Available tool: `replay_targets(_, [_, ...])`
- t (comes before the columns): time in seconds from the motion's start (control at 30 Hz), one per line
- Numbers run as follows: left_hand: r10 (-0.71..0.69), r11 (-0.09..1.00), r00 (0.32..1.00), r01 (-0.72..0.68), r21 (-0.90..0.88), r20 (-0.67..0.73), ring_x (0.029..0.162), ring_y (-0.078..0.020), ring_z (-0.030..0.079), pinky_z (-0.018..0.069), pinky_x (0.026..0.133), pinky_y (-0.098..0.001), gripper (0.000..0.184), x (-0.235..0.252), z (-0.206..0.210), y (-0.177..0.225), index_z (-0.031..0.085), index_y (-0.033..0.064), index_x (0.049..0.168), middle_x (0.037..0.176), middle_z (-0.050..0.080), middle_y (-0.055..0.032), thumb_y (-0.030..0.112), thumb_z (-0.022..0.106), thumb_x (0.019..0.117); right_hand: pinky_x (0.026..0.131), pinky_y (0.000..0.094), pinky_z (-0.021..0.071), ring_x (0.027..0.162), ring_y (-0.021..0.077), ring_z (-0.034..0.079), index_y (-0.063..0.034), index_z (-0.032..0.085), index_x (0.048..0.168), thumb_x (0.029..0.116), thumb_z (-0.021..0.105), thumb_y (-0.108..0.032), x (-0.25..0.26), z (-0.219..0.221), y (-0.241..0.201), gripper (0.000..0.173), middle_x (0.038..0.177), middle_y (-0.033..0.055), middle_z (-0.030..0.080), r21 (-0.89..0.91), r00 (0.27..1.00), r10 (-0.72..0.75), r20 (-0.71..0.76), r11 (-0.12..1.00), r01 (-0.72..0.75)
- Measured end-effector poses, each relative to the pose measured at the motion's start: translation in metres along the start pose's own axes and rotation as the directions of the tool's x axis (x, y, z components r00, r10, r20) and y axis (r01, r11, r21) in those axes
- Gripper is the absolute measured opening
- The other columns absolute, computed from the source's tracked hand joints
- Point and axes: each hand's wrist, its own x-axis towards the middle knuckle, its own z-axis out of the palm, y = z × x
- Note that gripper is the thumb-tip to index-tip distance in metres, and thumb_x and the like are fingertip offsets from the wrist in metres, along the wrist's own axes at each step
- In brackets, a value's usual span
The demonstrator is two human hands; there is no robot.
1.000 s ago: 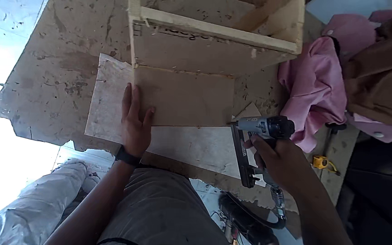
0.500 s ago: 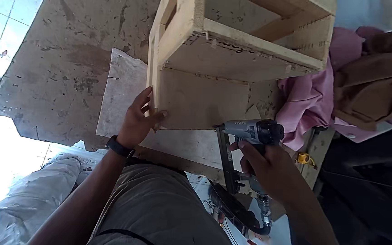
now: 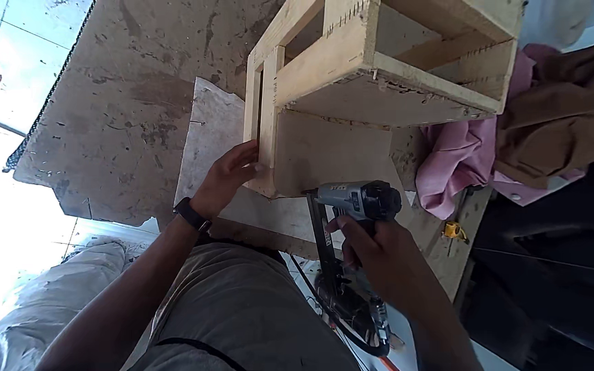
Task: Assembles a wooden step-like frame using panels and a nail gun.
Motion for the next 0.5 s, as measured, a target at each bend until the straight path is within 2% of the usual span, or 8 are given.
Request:
replay_targets(0.07, [-0.02,1.0,0.999,0.02,-0.012,-0.035,0.136,-0.0238,0.056,0.0482,0.113,-0.0457,0.055,-0.001,-0.019,-0.004,0.047,0.0104,0.153,0.148,0.059,-0.0078,0.027,0.062,0.1031,0.047,0.0342,0.0577,0.051,0.0152,0.064,-0.0256,0.069,0.108,0.1033,0.05,-0.054,-0.002,0.011,-0.012,0.035,0.064,-0.0031,0.066,-0.009,1.0,-0.027,0.0,1.0,0.027])
replay_targets(0.17, [-0.064,0.996,0.994,0.059,-0.065,-0.083,0.137,-0.0258,0.055,0.0478,0.113,-0.0491,0.046,-0.005,-0.041,-0.005,0.053,0.0136,0.149,0.147,0.059,-0.0062,0.031,0.052,0.107,0.045,0.0335,0.0567,0.05,0.013,0.062,-0.0277,0.069,0.103,0.103,0.049,-0.055,-0.004,0.023,-0.018,0.034,0.062,-0.0058,0.064,-0.061,1.0,-0.022,0.009,0.998,0.022])
replay_targets(0.33, [-0.063,0.993,0.991,0.05,-0.109,-0.121,0.132,-0.0275,0.059,0.0496,0.11,-0.0482,0.039,0.001,-0.052,0.0,0.062,0.0104,0.138,0.14,0.064,-0.0086,0.031,0.047,0.1093,0.047,0.036,0.0583,0.051,0.0187,0.065,-0.0249,0.069,0.11,0.1033,0.051,-0.053,-0.004,0.013,-0.024,0.034,0.065,-0.0001,0.067,0.039,0.999,-0.043,-0.018,0.998,0.044])
replay_targets(0.43, [0.012,1.0,0.994,-0.015,-0.025,-0.105,0.127,-0.026,0.062,0.0518,0.108,-0.0476,0.036,0.005,-0.038,0.001,0.063,0.0073,0.137,0.136,0.066,-0.0096,0.025,0.053,0.1065,0.047,0.0366,0.0579,0.051,0.0195,0.065,-0.0242,0.07,0.113,0.1041,0.05,-0.047,0.003,0.002,-0.035,0.031,0.067,0.0011,0.068,0.041,0.993,-0.082,-0.091,0.995,0.086])
replay_targets(0.5, [0.037,0.998,0.996,-0.032,0.056,-0.085,0.125,-0.0233,0.063,0.0551,0.105,-0.0465,0.048,0.01,-0.018,-0.001,0.057,0.0079,0.143,0.137,0.065,-0.0087,0.027,0.066,0.0997,0.046,0.0356,0.0571,0.051,0.0183,0.064,-0.0248,0.07,0.112,0.1047,0.05,-0.046,0.014,-0.004,-0.042,0.03,0.067,-0.0001,0.068,0.009,0.989,-0.098,-0.115,0.995,0.1])
